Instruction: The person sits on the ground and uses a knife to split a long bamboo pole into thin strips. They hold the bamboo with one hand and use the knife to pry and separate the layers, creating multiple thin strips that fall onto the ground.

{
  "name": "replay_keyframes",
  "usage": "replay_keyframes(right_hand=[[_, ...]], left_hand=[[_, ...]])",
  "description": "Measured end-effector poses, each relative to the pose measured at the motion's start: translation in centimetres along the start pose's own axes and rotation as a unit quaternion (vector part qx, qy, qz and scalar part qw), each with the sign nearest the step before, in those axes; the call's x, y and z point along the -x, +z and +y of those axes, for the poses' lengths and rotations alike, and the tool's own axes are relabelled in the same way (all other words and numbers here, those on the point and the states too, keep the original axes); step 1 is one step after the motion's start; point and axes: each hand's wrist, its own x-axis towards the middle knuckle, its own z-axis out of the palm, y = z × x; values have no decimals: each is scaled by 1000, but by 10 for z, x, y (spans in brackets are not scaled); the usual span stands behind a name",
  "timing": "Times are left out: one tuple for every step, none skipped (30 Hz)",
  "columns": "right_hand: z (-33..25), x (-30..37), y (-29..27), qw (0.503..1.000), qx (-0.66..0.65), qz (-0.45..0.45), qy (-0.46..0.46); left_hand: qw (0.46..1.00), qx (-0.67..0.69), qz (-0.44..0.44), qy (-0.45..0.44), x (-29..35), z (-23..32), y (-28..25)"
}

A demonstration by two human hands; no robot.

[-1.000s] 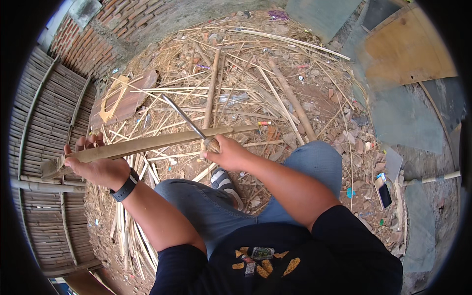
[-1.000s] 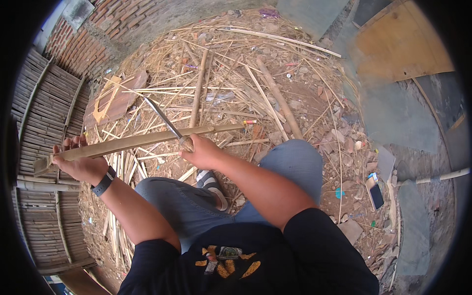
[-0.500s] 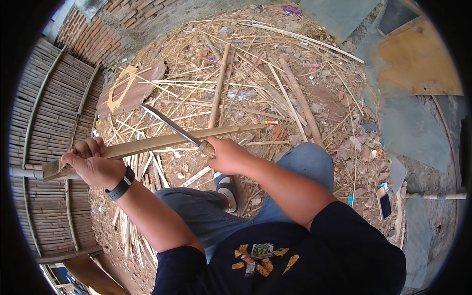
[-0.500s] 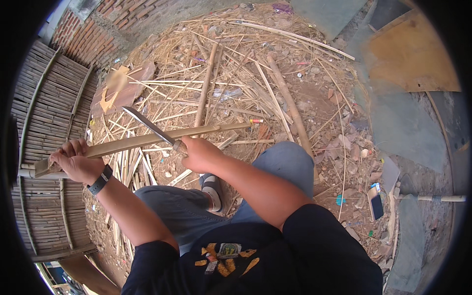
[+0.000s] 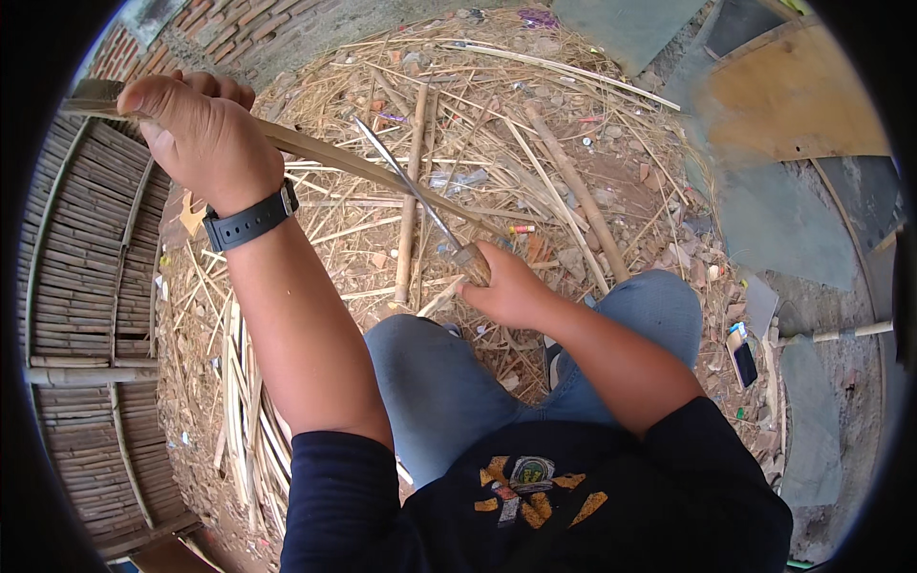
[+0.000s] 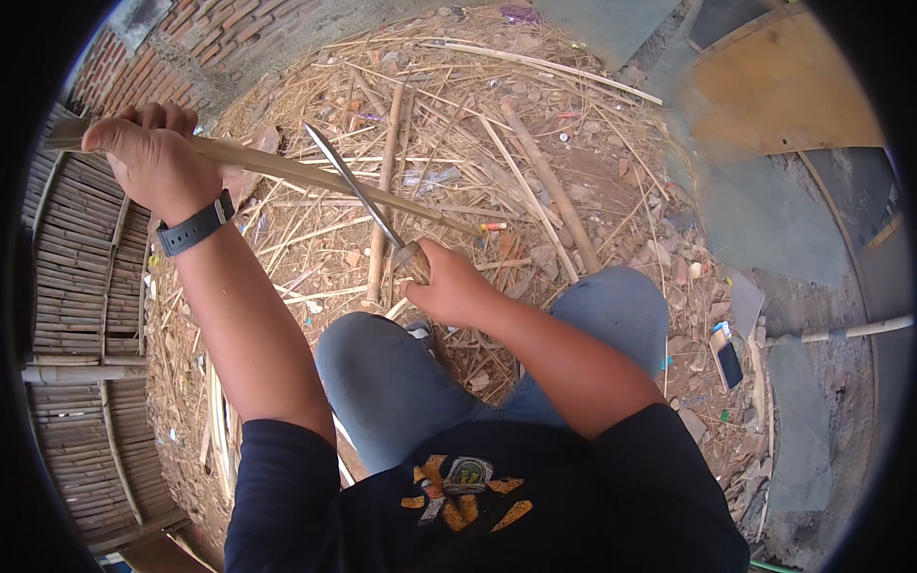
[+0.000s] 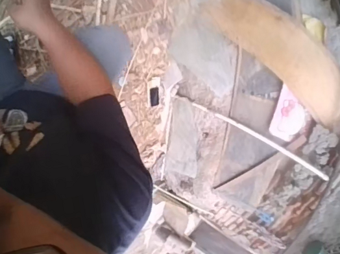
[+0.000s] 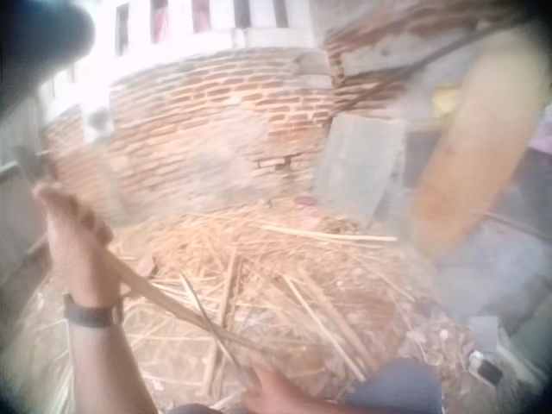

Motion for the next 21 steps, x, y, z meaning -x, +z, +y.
replay_keyframes(right_hand=[[10,-2,4,1000,-5,7,13],[16,-6,6,1000,-7,13,25],[15,-7,1,998,-5,3,59],[14,-5,-2,996,-4,-9,93],[14,-4,-7,992,0,-18,123],[21,-3,-5,991,12,-5,131],[27,-1,-1,990,23,6,139],[22,2,-1,991,13,8,136],[13,5,1,991,2,3,131],[3,6,0,993,-1,0,116],[-6,9,0,995,-5,-3,103],[-15,11,-1,997,-2,-2,78],[-21,11,-2,999,1,-2,54],[-20,12,-3,999,4,-1,38],[-14,10,-4,1000,8,0,22],[-7,6,-6,1000,12,2,6],[2,-1,-4,1000,12,1,22],[11,-11,-2,999,12,1,40],[18,-15,-2,998,11,1,59],[17,-15,-1,999,-13,13,28],[14,-13,0,999,-36,25,-1]], left_hand=[[1000,20,-4,-15,-5,-2,0],[997,64,-16,-47,-10,-5,-4],[991,112,-30,-74,-14,-8,-5],[982,157,-43,-100,-18,-10,-9],[978,167,-38,-119,-15,-10,-8],[972,193,-44,-127,-11,-9,-8],[966,217,-49,-133,-7,-8,-10],[959,239,-52,-140,-2,-8,-11],[960,238,-54,-137,0,-4,-15],[960,237,-56,-135,2,0,-18],[960,235,-60,-137,3,1,-21],[959,243,-60,-131,3,-1,-24],[958,251,-60,-125,4,-3,-27],[956,259,-63,-122,4,1,-26],[959,251,-65,-117,9,7,-23],[964,234,-61,-109,12,13,-18],[970,211,-62,-101,16,18,-15],[975,188,-64,-97,21,21,-12],[982,161,-71,-62,25,22,-10],[983,153,-85,-57,28,25,-10],[983,146,-98,-53,30,27,-11]])
